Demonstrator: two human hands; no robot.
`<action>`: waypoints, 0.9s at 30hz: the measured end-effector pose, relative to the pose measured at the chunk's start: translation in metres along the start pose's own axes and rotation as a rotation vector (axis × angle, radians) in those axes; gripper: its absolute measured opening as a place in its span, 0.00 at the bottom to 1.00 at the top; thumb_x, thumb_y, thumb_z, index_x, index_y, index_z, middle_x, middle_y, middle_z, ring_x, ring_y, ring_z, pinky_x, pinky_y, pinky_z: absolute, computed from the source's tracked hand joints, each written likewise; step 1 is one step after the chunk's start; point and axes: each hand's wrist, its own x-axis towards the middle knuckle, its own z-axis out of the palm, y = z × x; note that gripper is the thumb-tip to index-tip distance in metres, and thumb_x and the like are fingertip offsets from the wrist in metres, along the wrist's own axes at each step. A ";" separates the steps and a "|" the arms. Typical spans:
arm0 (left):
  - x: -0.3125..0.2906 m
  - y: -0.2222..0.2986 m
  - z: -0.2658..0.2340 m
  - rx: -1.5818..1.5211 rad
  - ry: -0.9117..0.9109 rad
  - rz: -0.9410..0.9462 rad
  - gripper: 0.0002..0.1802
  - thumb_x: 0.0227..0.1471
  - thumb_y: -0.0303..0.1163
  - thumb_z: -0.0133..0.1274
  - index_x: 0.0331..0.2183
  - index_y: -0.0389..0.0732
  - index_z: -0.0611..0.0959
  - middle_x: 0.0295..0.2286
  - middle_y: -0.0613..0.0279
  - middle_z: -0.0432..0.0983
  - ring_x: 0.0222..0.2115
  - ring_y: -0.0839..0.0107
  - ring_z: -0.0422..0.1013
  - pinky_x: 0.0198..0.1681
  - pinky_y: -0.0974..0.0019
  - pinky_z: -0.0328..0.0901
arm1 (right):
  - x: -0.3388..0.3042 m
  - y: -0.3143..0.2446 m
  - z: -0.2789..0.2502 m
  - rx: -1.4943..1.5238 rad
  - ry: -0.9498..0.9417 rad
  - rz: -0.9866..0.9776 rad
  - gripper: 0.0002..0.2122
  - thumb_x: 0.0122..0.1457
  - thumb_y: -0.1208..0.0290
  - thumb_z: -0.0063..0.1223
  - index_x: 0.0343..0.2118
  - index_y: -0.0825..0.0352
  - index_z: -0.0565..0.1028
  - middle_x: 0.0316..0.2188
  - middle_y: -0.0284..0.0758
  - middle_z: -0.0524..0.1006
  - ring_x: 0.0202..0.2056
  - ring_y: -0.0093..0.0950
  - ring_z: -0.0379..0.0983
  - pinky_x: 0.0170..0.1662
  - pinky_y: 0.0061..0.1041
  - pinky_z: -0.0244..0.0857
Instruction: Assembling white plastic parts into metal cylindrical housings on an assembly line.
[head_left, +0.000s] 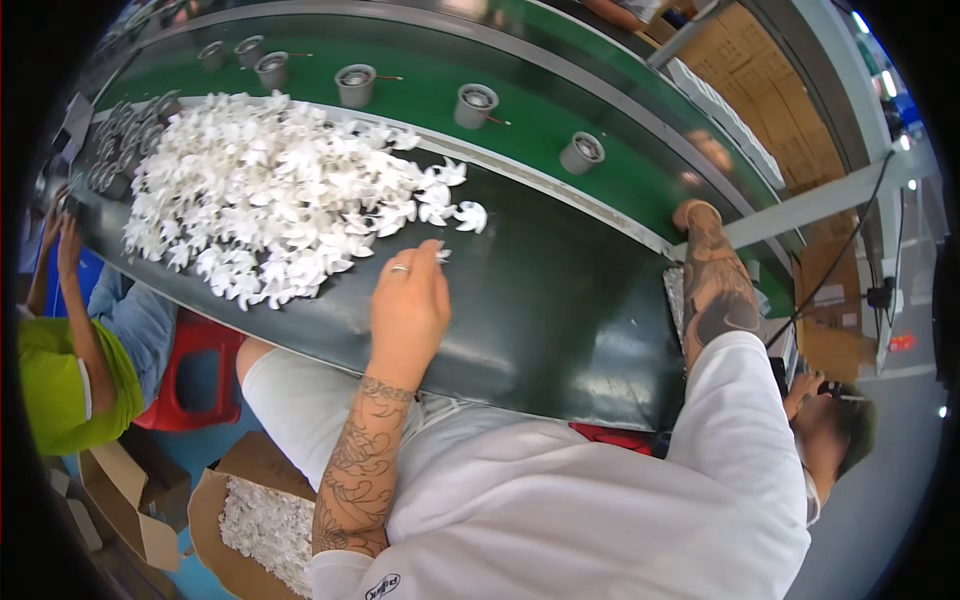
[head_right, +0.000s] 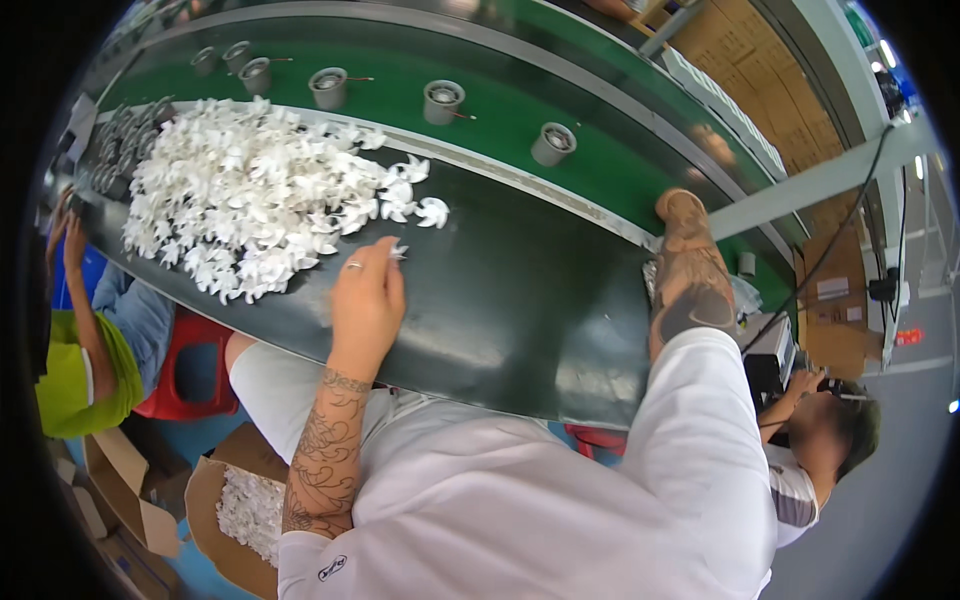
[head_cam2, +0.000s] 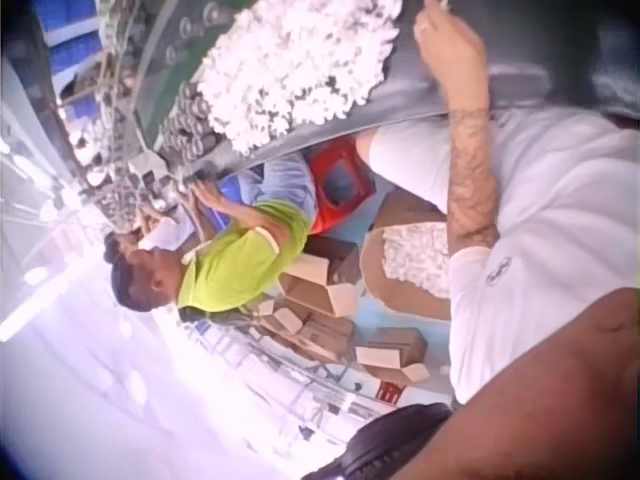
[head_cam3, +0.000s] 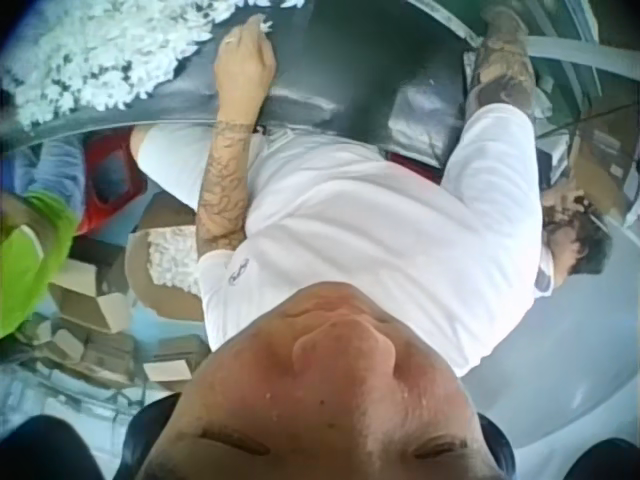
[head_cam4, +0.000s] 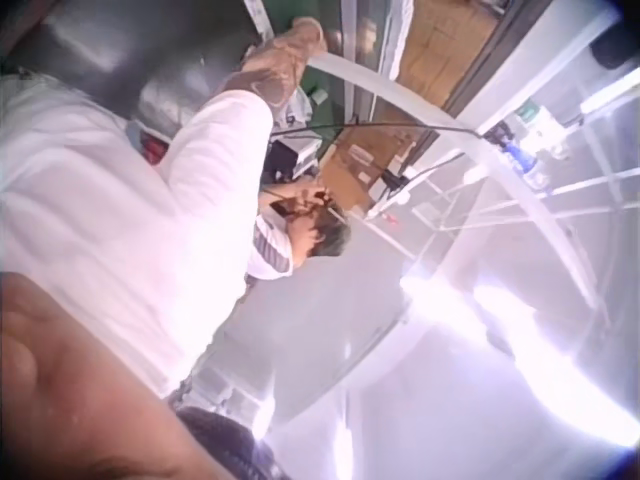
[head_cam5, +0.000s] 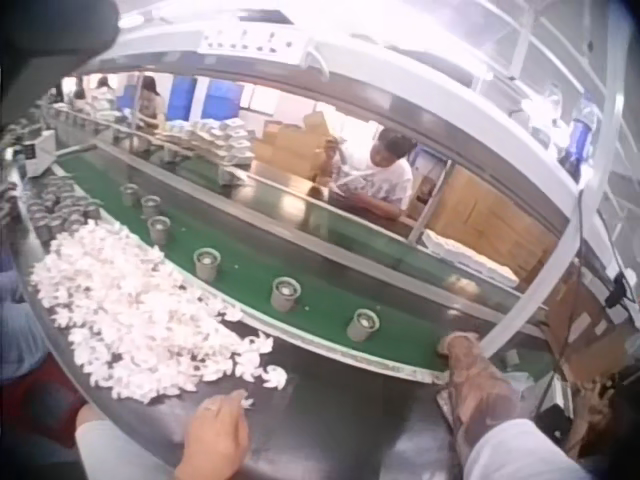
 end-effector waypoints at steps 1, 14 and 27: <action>0.002 0.002 0.002 -0.056 0.046 0.019 0.13 0.50 0.23 0.54 0.41 0.38 0.78 0.32 0.54 0.74 0.33 0.53 0.72 0.35 0.56 0.68 | 0.018 0.017 0.019 -0.082 -0.088 -0.083 0.17 0.58 0.62 0.47 0.47 0.67 0.76 0.45 0.44 0.76 0.50 0.38 0.73 0.50 0.34 0.68; -0.001 -0.008 -0.034 -0.867 -0.169 -0.110 0.08 0.47 0.21 0.60 0.34 0.34 0.83 0.38 0.58 0.76 0.33 0.73 0.74 0.35 0.70 0.69 | -0.303 -0.137 -0.043 1.913 -0.424 -0.947 0.21 0.65 0.56 0.36 0.41 0.71 0.74 0.31 0.33 0.76 0.30 0.22 0.73 0.29 0.20 0.65; -0.011 -0.001 -0.019 -0.601 -0.102 0.019 0.09 0.42 0.16 0.62 0.31 0.33 0.85 0.43 0.56 0.75 0.32 0.71 0.75 0.34 0.70 0.70 | -0.340 -0.177 -0.020 1.924 -0.602 -1.114 0.23 0.66 0.57 0.33 0.43 0.76 0.72 0.35 0.41 0.77 0.35 0.26 0.75 0.40 0.23 0.67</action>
